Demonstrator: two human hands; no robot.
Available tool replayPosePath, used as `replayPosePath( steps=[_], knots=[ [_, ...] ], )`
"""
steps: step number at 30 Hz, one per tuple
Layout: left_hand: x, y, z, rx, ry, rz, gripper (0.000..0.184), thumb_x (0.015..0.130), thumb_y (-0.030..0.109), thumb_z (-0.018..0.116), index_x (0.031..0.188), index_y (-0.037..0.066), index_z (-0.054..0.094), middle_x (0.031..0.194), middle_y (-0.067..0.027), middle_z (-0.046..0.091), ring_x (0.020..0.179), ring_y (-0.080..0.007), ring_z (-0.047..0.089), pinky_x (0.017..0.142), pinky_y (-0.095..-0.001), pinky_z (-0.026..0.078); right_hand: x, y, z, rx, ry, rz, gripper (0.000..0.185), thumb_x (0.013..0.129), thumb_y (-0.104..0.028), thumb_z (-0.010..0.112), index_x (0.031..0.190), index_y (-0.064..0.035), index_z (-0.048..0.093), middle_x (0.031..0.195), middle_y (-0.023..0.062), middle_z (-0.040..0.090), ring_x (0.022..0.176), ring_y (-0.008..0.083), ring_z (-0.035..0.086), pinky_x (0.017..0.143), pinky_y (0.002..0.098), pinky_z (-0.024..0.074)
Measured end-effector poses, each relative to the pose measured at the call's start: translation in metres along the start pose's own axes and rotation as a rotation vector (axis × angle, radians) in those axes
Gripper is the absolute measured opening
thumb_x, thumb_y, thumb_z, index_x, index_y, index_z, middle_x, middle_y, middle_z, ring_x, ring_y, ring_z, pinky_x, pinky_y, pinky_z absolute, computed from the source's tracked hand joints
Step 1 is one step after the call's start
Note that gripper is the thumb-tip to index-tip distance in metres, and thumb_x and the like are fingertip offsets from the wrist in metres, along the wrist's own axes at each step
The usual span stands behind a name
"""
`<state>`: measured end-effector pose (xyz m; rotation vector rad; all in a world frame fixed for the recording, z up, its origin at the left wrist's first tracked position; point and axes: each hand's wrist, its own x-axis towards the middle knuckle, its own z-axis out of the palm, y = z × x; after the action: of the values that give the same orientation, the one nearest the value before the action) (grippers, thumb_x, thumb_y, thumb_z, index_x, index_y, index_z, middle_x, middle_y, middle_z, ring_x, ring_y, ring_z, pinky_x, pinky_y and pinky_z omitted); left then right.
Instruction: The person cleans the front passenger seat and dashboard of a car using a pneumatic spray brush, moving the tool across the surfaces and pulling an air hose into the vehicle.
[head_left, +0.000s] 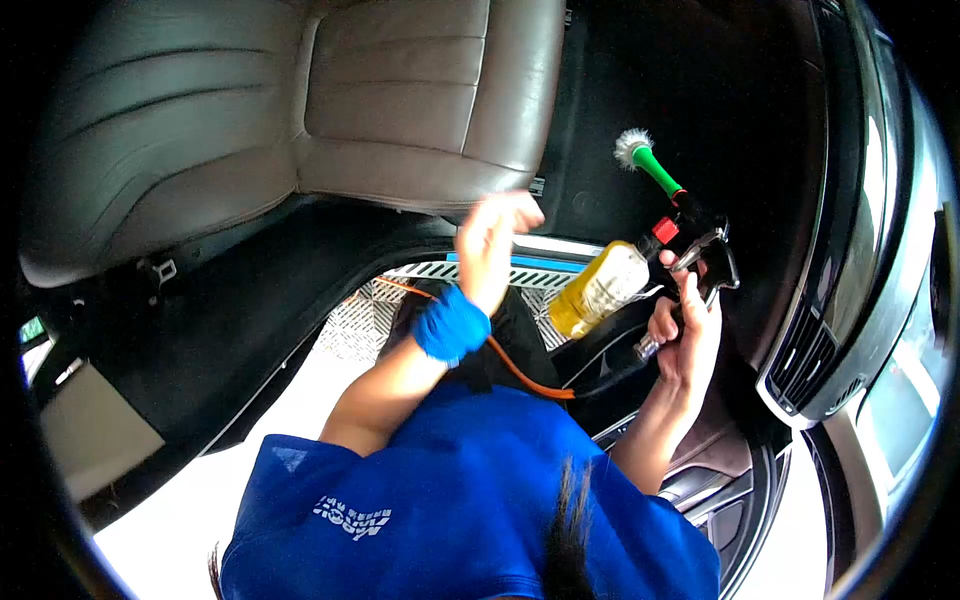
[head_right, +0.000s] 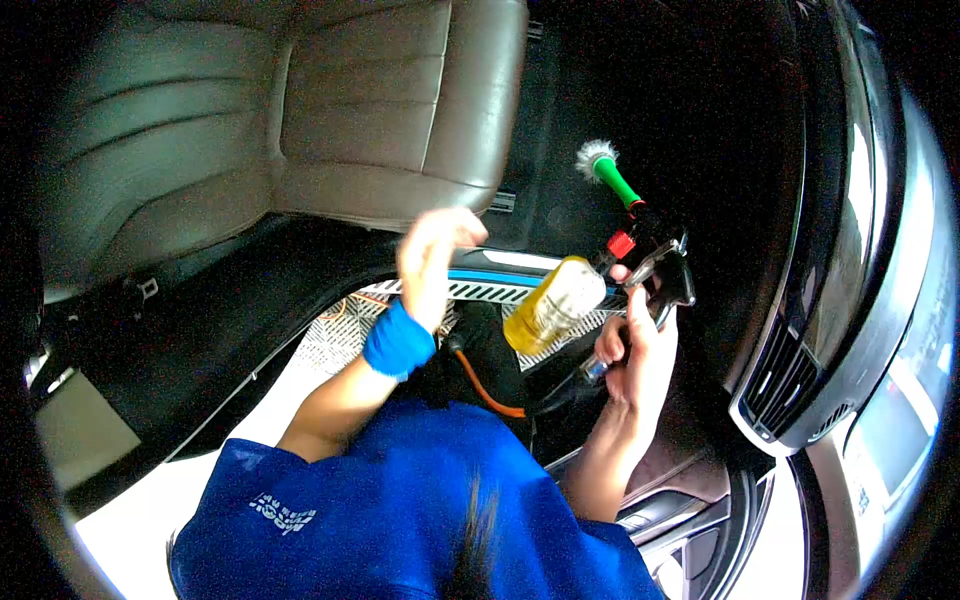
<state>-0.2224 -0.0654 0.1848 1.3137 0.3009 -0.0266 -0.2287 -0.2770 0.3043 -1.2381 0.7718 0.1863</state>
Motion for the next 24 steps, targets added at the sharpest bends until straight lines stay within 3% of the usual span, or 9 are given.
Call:
replayPosePath(
  steps=[3, 5, 7, 9, 11, 12, 13, 17, 24],
  knots=[
    [-0.076, 0.006, 0.015, -0.011, -0.290, -0.204, 0.019, 0.096, 0.013, 0.047, 0.099, 0.001, 0.062, 0.094, -0.0061, 0.064, 0.086, -0.0134, 0.061, 0.080, -0.0285, 0.048, -0.004, 0.010, 0.008, 0.181, 0.035, 0.018, 0.037, 0.094, -0.020, 0.056, 0.126, -0.0071, 0.041, 0.113, 0.0098, 0.061, 0.043, 0.0056, 0.037, 0.039, 0.0204, 0.0320],
    [-0.091, 0.027, 0.010, 0.311, -0.419, 0.045, 0.020, 0.096, 0.011, 0.046, 0.109, 0.002, 0.059, 0.098, -0.0077, 0.064, 0.092, -0.0153, 0.060, 0.086, -0.0295, 0.046, -0.013, 0.019, 0.014, 0.207, 0.025, 0.006, 0.033, 0.094, -0.021, 0.056, 0.122, -0.0089, 0.043, 0.114, 0.0094, 0.061, 0.045, 0.0057, 0.037, 0.040, 0.0213, 0.0329],
    [-0.102, 0.031, 0.010, -0.074, -0.500, -0.312, 0.023, 0.097, 0.012, 0.047, 0.115, 0.003, 0.056, 0.100, -0.0085, 0.064, 0.096, -0.0155, 0.060, 0.088, -0.0291, 0.046, -0.021, 0.026, 0.022, 0.228, 0.011, 0.031, 0.028, 0.095, -0.021, 0.055, 0.118, -0.0100, 0.044, 0.112, 0.0083, 0.061, 0.046, 0.0058, 0.038, 0.041, 0.0214, 0.0333],
    [-0.101, 0.037, 0.002, 0.062, -0.599, -0.268, 0.028, 0.097, 0.015, 0.049, 0.122, 0.002, 0.051, 0.103, -0.0087, 0.062, 0.096, -0.0159, 0.060, 0.088, -0.0286, 0.045, -0.029, 0.036, 0.030, 0.251, 0.006, 0.062, 0.024, 0.095, -0.022, 0.055, 0.115, -0.0110, 0.046, 0.109, 0.0072, 0.061, 0.047, 0.0059, 0.038, 0.042, 0.0215, 0.0336],
    [-0.106, 0.041, -0.007, 0.070, -0.616, -0.181, 0.030, 0.097, 0.014, 0.048, 0.125, 0.003, 0.048, 0.102, -0.0082, 0.060, 0.090, -0.0155, 0.060, 0.084, -0.0287, 0.047, -0.038, 0.050, 0.039, 0.314, 0.064, 0.091, 0.019, 0.095, -0.023, 0.054, 0.109, -0.0129, 0.046, 0.104, 0.0046, 0.060, 0.049, 0.0059, 0.039, 0.044, 0.0216, 0.0344],
    [-0.107, 0.046, -0.007, 0.024, -0.595, -0.164, 0.030, 0.095, 0.017, 0.052, 0.122, 0.005, 0.046, 0.090, -0.0120, 0.064, 0.081, -0.0203, 0.063, 0.073, -0.0317, 0.049, -0.042, 0.057, 0.043, 0.335, 0.043, 0.101, 0.018, 0.095, -0.024, 0.054, 0.107, -0.0134, 0.047, 0.099, 0.0027, 0.060, 0.051, 0.0060, 0.040, 0.045, 0.0217, 0.0350],
    [-0.109, 0.054, -0.014, -0.044, -0.658, -0.343, 0.037, 0.094, 0.020, 0.054, 0.126, 0.006, 0.042, 0.092, -0.0137, 0.063, 0.082, -0.0217, 0.063, 0.075, -0.0337, 0.049, -0.045, 0.065, 0.047, 0.406, 0.070, 0.142, 0.017, 0.095, -0.025, 0.055, 0.106, -0.0139, 0.048, 0.100, 0.0027, 0.060, 0.051, 0.0061, 0.039, 0.046, 0.0218, 0.0353],
    [-0.108, 0.080, -0.036, 0.254, -0.645, -0.171, 0.054, 0.088, 0.027, 0.060, 0.131, 0.005, 0.035, 0.104, -0.0160, 0.062, 0.090, -0.0278, 0.064, 0.080, -0.0379, 0.049, -0.056, 0.091, 0.053, 0.478, 0.038, 0.266, 0.027, 0.093, -0.031, 0.058, 0.104, -0.0065, 0.055, 0.078, -0.0023, 0.048, 0.053, 0.0052, 0.038, 0.048, 0.0210, 0.0357],
    [-0.116, 0.103, -0.081, 0.454, -0.687, -0.113, 0.068, 0.082, 0.027, 0.065, 0.136, 0.001, 0.031, 0.117, -0.0160, 0.059, 0.109, -0.0289, 0.059, 0.093, -0.0359, 0.046, -0.080, 0.132, 0.079, 0.525, -0.052, 0.477, 0.031, 0.093, -0.039, 0.056, 0.101, -0.0093, 0.058, 0.068, -0.0026, 0.041, 0.057, 0.0065, 0.038, 0.054, 0.0216, 0.0370]
  ],
)
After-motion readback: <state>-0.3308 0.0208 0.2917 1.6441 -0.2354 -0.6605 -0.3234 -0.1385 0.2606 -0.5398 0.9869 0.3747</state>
